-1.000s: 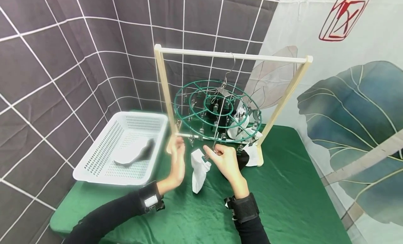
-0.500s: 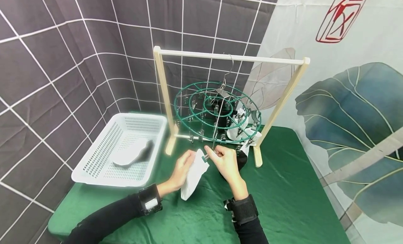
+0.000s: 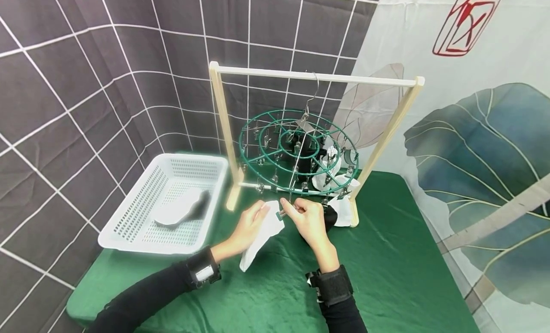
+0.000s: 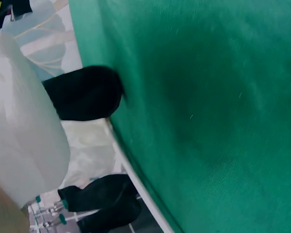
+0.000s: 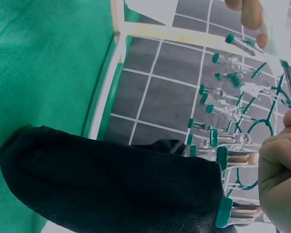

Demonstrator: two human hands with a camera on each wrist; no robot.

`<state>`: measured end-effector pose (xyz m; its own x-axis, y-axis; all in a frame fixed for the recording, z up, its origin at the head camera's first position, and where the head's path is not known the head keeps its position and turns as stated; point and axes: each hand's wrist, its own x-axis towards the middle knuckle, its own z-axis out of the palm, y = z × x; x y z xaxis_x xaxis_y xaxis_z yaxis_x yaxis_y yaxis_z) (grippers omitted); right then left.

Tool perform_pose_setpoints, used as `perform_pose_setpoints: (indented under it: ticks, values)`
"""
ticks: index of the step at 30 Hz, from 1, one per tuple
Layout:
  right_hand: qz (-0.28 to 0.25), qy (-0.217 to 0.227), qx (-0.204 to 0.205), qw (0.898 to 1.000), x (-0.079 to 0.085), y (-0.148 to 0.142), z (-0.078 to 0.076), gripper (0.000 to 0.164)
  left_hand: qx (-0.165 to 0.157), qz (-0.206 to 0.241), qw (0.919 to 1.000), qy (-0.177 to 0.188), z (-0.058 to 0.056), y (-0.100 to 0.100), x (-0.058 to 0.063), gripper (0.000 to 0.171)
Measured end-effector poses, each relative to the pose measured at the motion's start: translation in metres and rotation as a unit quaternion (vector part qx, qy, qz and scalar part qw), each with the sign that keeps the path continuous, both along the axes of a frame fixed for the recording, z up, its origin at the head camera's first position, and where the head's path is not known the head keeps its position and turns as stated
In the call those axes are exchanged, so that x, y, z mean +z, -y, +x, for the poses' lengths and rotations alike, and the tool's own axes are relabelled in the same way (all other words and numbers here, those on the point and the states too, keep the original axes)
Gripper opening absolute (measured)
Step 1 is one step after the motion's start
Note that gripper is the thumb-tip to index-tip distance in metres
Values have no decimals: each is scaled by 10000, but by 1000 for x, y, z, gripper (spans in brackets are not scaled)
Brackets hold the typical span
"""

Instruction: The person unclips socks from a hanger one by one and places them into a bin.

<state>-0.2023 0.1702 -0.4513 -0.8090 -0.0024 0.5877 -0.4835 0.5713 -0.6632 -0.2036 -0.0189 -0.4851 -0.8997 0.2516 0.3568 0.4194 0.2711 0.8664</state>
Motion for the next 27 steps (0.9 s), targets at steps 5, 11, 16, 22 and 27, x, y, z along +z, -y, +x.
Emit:
perform_pose_setpoints:
  ticks: [5, 11, 16, 22, 27]
  values:
    - [-24, -83, 2, 10000, 0, 0, 0, 59, -208, -220, 9995, 15, -7, 3, 6, 22]
    - [-91, -343, -38, 9994, -1, 0, -1, 58, -207, -385, 9989, 193, -11, 9, 13, 22]
    - [-101, -419, -27, 9991, -2, -2, -1, 58, -98, -833, 9962, 240, -17, 20, 29, 26]
    - [-113, -349, -3, 9993, -4, -5, -1, 59, -2, -1424, 9895, 264, -35, 45, 57, 29]
    - [-116, -369, 67, 9992, -5, -6, -2, 59, -14, -1756, 9836, 413, -55, 72, 68, 35]
